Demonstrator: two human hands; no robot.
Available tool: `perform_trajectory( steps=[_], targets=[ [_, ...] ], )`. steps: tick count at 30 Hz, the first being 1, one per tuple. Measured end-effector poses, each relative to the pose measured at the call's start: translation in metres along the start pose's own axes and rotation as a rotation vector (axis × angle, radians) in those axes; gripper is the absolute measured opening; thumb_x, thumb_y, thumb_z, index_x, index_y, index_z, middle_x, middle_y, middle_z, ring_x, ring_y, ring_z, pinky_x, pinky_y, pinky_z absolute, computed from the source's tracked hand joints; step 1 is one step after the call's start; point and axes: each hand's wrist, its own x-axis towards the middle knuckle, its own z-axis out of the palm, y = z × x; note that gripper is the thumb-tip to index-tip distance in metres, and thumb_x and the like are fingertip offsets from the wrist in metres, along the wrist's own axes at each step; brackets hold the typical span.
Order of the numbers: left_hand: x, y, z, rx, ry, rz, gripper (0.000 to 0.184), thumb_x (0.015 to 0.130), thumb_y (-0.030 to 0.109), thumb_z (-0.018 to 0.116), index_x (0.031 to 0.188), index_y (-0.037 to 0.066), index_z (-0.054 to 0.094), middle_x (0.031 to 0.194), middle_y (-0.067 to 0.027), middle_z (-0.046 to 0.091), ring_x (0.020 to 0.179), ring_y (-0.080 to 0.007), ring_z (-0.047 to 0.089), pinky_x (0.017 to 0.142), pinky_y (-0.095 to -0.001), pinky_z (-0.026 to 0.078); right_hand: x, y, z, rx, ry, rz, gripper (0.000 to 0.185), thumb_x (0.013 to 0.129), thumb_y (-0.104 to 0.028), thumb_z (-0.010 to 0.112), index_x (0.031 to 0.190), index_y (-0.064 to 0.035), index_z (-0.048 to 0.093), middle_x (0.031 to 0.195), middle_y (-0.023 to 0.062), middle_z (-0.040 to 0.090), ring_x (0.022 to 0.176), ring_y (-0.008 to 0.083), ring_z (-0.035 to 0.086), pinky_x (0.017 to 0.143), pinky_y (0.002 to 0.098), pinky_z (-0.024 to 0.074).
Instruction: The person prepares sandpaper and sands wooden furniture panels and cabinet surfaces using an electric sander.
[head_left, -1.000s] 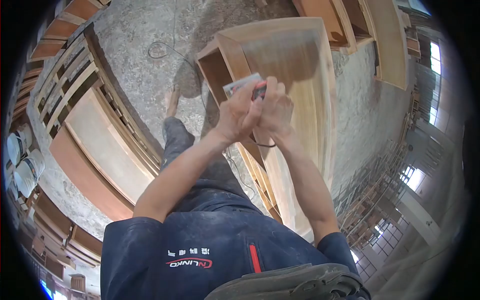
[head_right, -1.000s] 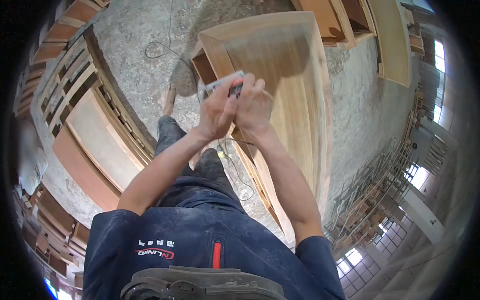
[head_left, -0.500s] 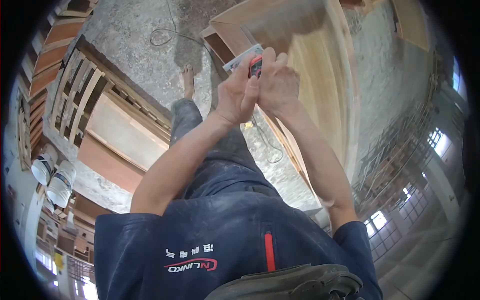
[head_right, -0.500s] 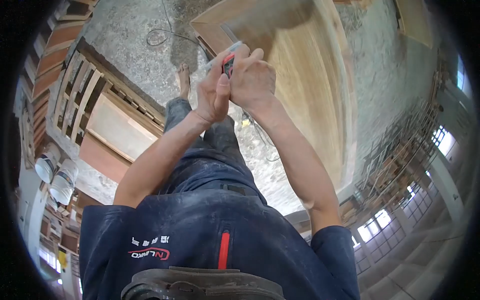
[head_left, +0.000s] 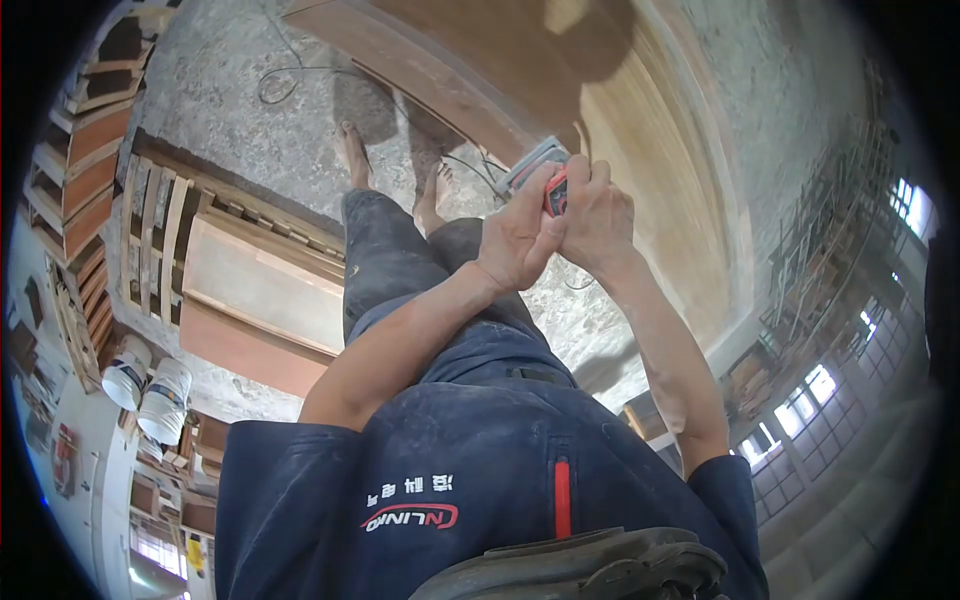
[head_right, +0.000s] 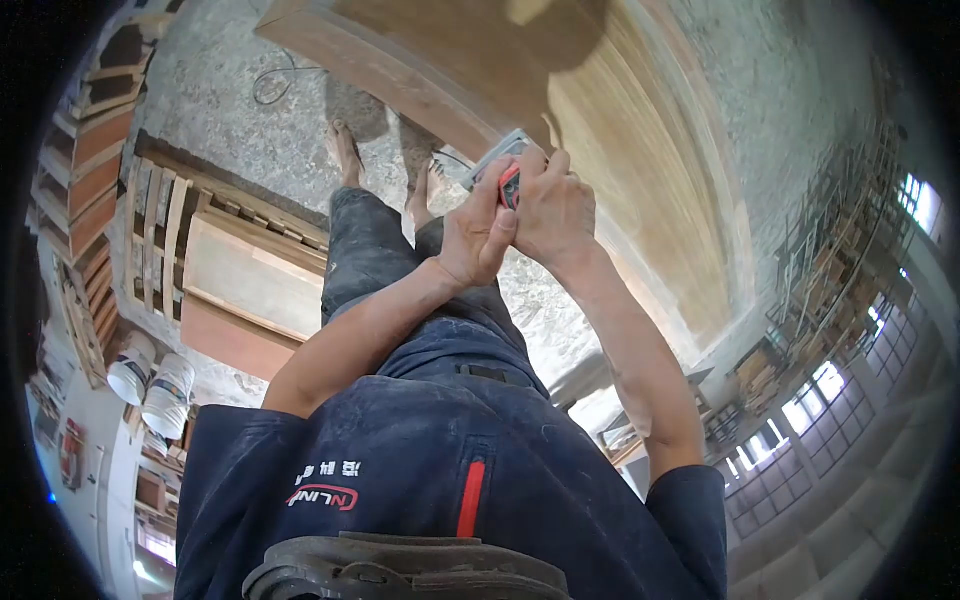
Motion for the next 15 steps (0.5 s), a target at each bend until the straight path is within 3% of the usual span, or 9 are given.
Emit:
perform_trajectory(
  steps=[3, 5, 7, 8, 10, 11, 13, 15],
  targets=[
    [-0.012, -0.014, 0.038, 0.073, -0.127, 0.015, 0.071, 0.11, 0.043, 0.051, 0.163, -0.002, 0.035, 0.147, -0.027, 0.058, 0.134, -0.0412, 0.063, 0.112, -0.0418, 0.048, -0.037, 0.046, 0.018, 0.001, 0.025, 0.027, 0.065, 0.082, -0.043, 0.081, 0.123, -0.0031, 0.051, 0.107, 0.0248, 0.061, 0.086, 0.0451, 0.074, 0.075, 0.0548, 0.0603],
    [-0.019, -0.038, 0.074, -0.141, -0.218, -0.005, 0.065, 0.111, 0.033, 0.054, 0.165, 0.002, 0.035, 0.159, -0.0234, 0.05, 0.15, -0.0336, 0.049, 0.121, -0.0384, 0.039, -0.057, 0.075, 0.028, 0.001, 0.025, 0.074, 0.065, 0.082, -0.042, 0.082, 0.123, -0.0033, 0.051, 0.107, 0.0239, 0.062, 0.087, 0.0451, 0.074, 0.075, 0.055, 0.0599],
    [-0.007, -0.025, 0.076, -0.029, -0.485, -0.128, 0.066, 0.111, 0.035, 0.055, 0.166, 0.006, 0.034, 0.163, -0.0211, 0.046, 0.155, -0.0336, 0.044, 0.125, -0.0404, 0.037, -0.079, 0.099, 0.037, 0.008, 0.024, 0.109, 0.065, 0.081, -0.042, 0.083, 0.123, -0.0036, 0.051, 0.107, 0.0231, 0.062, 0.088, 0.045, 0.073, 0.075, 0.0552, 0.0595],
    [-0.004, -0.025, 0.078, -0.016, -0.483, -0.105, 0.066, 0.111, 0.035, 0.055, 0.166, 0.006, 0.034, 0.163, -0.0211, 0.046, 0.155, -0.0336, 0.044, 0.125, -0.0404, 0.037, -0.087, 0.111, 0.039, 0.031, -0.001, 0.167, 0.065, 0.08, -0.041, 0.085, 0.123, -0.0044, 0.052, 0.107, 0.0223, 0.062, 0.088, 0.0448, 0.073, 0.076, 0.0551, 0.0594],
    [-0.003, -0.044, 0.078, 0.311, -0.449, 0.241, 0.069, 0.106, 0.042, 0.062, 0.162, 0.009, 0.04, 0.157, -0.0202, 0.053, 0.149, -0.032, 0.05, 0.112, -0.0452, 0.049, -0.097, 0.115, 0.042, 0.059, -0.009, 0.2, 0.065, 0.08, -0.041, 0.086, 0.122, -0.0053, 0.052, 0.106, 0.0216, 0.062, 0.088, 0.0446, 0.072, 0.076, 0.055, 0.0593],
    [0.003, -0.062, 0.065, 0.327, -0.436, 0.247, 0.069, 0.106, 0.042, 0.062, 0.162, 0.009, 0.04, 0.157, -0.0202, 0.053, 0.149, -0.032, 0.05, 0.112, -0.0452, 0.049, -0.105, 0.113, 0.045, 0.068, 0.033, 0.24, 0.065, 0.079, -0.04, 0.087, 0.124, -0.0061, 0.054, 0.106, 0.021, 0.062, 0.088, 0.0444, 0.072, 0.076, 0.0549, 0.0594],
    [0.017, -0.098, 0.011, 0.51, -0.274, 0.524, 0.063, 0.106, 0.042, 0.061, 0.16, 0.015, 0.047, 0.164, -0.0156, 0.049, 0.153, -0.0316, 0.046, 0.109, -0.0486, 0.051, -0.103, 0.101, 0.049, 0.089, 0.068, 0.27, 0.066, 0.078, -0.039, 0.088, 0.125, -0.007, 0.055, 0.106, 0.0204, 0.062, 0.088, 0.0442, 0.072, 0.075, 0.0549, 0.0595],
    [0.049, -0.063, -0.088, 0.767, -0.443, 0.314, 0.062, 0.104, 0.033, 0.066, 0.161, 0.016, 0.051, 0.169, -0.0107, 0.045, 0.156, -0.0334, 0.042, 0.122, -0.0459, 0.044, -0.088, 0.071, 0.046, 0.154, 0.224, 0.173, 0.069, 0.078, -0.038, 0.089, 0.13, -0.0074, 0.056, 0.106, 0.0196, 0.062, 0.087, 0.0435, 0.072, 0.076, 0.0546, 0.0599]
  ],
)
